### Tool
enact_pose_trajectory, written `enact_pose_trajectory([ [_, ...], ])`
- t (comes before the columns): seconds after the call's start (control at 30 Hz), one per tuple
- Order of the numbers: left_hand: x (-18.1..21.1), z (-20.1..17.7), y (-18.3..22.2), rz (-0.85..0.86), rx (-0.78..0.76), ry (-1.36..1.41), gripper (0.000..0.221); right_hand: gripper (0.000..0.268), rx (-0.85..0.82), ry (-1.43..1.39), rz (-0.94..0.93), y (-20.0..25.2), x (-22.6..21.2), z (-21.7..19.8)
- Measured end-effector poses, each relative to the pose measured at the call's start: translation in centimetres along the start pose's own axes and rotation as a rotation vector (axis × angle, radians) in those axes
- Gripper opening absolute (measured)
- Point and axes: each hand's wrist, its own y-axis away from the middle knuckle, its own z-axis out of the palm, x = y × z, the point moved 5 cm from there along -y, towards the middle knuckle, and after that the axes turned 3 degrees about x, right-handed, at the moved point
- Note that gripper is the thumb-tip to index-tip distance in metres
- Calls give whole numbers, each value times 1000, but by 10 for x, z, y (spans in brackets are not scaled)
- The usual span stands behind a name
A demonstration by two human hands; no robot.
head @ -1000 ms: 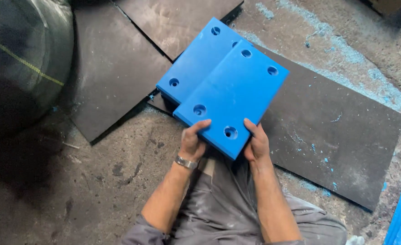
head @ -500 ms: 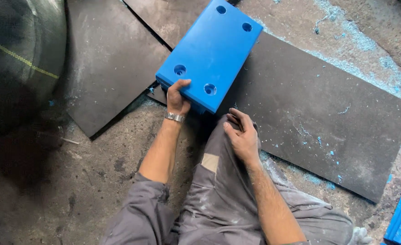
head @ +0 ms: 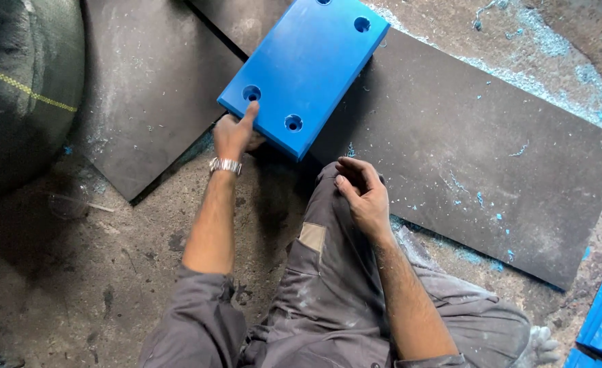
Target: Grinding edges and deburring holes of blue plastic blocks using an angle grinder and a manual deburring tool.
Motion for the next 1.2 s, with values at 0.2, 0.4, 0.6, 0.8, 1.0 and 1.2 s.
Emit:
enact_pose_trajectory([
  [0.2, 52, -53, 90, 501, 203, 433, 36, 34, 42, -76, -57, 14, 14, -4],
  [0.4, 154, -1, 239, 742, -332, 415, 18, 33, 246, -73, -129, 68, -3, -65],
  [0.6, 182, 86, 338, 914, -682, 248, 22, 33, 731, 161, -187, 198, 13, -226],
  [0.8, 189, 156, 414, 981, -950, 102, 26, 35, 1298, 657, 92, 383, -19, -370],
  [1.0, 191, 178, 480, 1068, -1089, -38, 30, 51, 1637, 1393, 513, 569, -3, -480],
  [1.2, 186, 195, 510, 1077, -1161, -124, 33, 92, 1653, 1555, 778, 651, 14, -538],
])
